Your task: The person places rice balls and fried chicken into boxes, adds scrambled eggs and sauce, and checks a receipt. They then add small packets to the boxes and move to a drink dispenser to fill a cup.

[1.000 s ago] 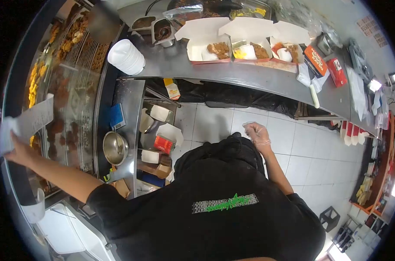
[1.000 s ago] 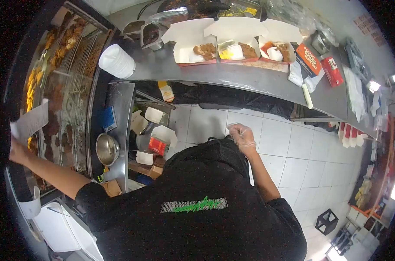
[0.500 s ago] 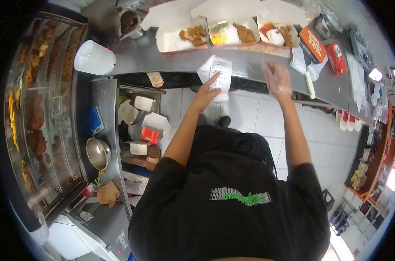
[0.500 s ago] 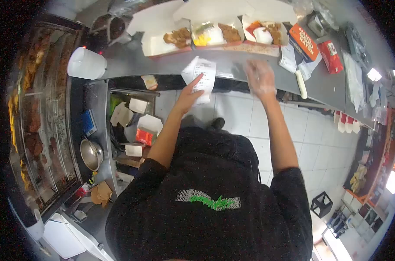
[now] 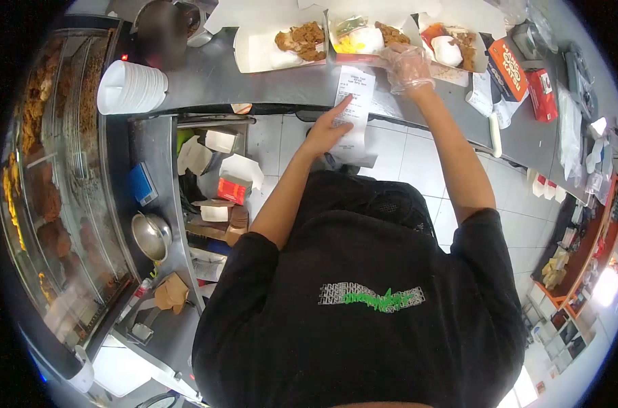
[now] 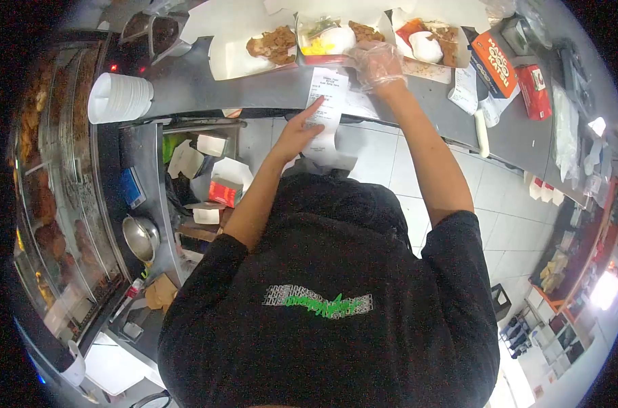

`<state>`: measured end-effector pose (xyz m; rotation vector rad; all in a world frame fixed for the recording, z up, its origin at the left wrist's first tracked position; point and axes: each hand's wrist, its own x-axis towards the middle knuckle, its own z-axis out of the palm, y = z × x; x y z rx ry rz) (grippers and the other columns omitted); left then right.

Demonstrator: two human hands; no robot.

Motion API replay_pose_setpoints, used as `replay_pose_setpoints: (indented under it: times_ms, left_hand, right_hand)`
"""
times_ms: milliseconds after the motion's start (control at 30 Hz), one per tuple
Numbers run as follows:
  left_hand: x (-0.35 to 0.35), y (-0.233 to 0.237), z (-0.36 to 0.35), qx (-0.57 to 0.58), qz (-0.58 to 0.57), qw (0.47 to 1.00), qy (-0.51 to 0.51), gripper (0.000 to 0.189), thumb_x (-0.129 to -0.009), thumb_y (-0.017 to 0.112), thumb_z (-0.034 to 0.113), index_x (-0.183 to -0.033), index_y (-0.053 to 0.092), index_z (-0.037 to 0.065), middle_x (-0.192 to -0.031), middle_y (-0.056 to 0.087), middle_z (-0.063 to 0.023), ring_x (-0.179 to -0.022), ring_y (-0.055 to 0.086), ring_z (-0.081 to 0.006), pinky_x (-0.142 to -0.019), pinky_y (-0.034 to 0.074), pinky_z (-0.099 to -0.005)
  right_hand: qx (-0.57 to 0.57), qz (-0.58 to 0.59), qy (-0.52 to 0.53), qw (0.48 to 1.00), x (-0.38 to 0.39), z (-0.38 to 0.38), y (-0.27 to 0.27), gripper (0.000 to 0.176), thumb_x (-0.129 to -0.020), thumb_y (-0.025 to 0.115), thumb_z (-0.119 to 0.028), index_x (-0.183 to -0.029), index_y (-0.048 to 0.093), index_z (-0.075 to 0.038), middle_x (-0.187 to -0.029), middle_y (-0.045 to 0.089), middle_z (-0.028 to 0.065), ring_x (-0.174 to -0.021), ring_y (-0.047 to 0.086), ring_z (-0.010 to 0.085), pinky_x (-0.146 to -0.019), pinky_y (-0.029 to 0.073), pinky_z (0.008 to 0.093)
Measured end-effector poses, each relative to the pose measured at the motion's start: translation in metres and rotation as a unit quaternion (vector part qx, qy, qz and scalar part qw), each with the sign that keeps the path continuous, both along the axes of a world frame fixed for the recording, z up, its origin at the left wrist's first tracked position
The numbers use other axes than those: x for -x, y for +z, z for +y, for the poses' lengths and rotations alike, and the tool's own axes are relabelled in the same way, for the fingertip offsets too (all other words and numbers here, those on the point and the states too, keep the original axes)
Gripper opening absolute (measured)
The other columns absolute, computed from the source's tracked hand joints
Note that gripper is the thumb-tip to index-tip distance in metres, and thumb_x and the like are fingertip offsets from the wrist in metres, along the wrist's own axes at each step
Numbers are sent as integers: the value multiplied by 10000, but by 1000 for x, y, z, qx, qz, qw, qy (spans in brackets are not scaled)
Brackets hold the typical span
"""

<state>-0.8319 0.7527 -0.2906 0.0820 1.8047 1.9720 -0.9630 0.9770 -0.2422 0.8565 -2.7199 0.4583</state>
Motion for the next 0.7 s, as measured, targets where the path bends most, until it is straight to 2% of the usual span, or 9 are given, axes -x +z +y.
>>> replay_pose_setpoints:
  times_ms: [200, 333, 400, 433, 500, 567, 700]
  left_hand:
    - [35, -1, 17, 1, 20, 1000, 4, 641, -825, 604, 29, -1415, 369, 109, -1405, 432, -121, -1244, 410, -159, -1018, 322, -262]
    - [41, -4, 22, -38, -10, 999, 5, 641, -819, 613, 34, -1411, 377, 101, -1418, 415, -135, -1262, 398, -167, -1027, 315, -265]
    - [32, -7, 15, 4, 21, 1000, -10, 641, -817, 614, 29, -1409, 377, 90, -1421, 411, -135, -1253, 406, -166, -1024, 318, -263]
    - [28, -9, 12, 26, 36, 999, -18, 641, -816, 614, 26, -1408, 377, 85, -1423, 409, -134, -1249, 410, -166, -1022, 319, -262]
    - [25, -18, 12, -19, 2, 1000, 11, 642, -814, 615, 20, -1407, 374, 75, -1425, 404, -131, -1245, 412, -162, -1018, 324, -260]
    - [20, -16, 14, -65, -40, 996, 37, 638, -813, 611, 10, -1403, 377, 70, -1425, 405, -122, -1236, 418, -154, -1010, 334, -259]
    - [23, -13, 22, -51, -51, 996, 61, 639, -805, 619, 13, -1397, 388, 70, -1389, 450, -126, -1198, 461, -161, -1001, 347, -266]
  right_hand:
    - [-20, -2, -16, 1000, 5, 3, -9, 170, -740, 635, -187, -886, 667, -104, -845, 619, 68, -803, 613, 277, -703, 491, 409]
    - [24, -26, -27, 999, 2, 2, -6, 157, -759, 650, -215, -855, 681, -94, -830, 619, 82, -787, 613, 290, -687, 485, 413]
    - [63, -27, -46, 997, 5, 1, -5, 162, -767, 657, -228, -839, 687, -85, -821, 620, 92, -780, 613, 297, -684, 481, 414]
    - [77, -16, -36, 996, 7, 1, -3, 152, -778, 647, -202, -861, 685, -80, -795, 609, 102, -754, 602, 304, -665, 474, 416]
    - [105, -3, -16, 994, 6, -1, 1, 143, -800, 627, -149, -905, 681, -70, -743, 586, 120, -701, 580, 318, -627, 461, 421]
    - [98, -6, -13, 995, 6, 1, -3, 146, -800, 620, -136, -912, 685, -70, -763, 600, 120, -704, 585, 319, -631, 467, 416]
    - [105, 9, -13, 994, 11, 4, -4, 148, -789, 608, -99, -907, 692, -68, -817, 628, 122, -726, 596, 317, -653, 481, 399]
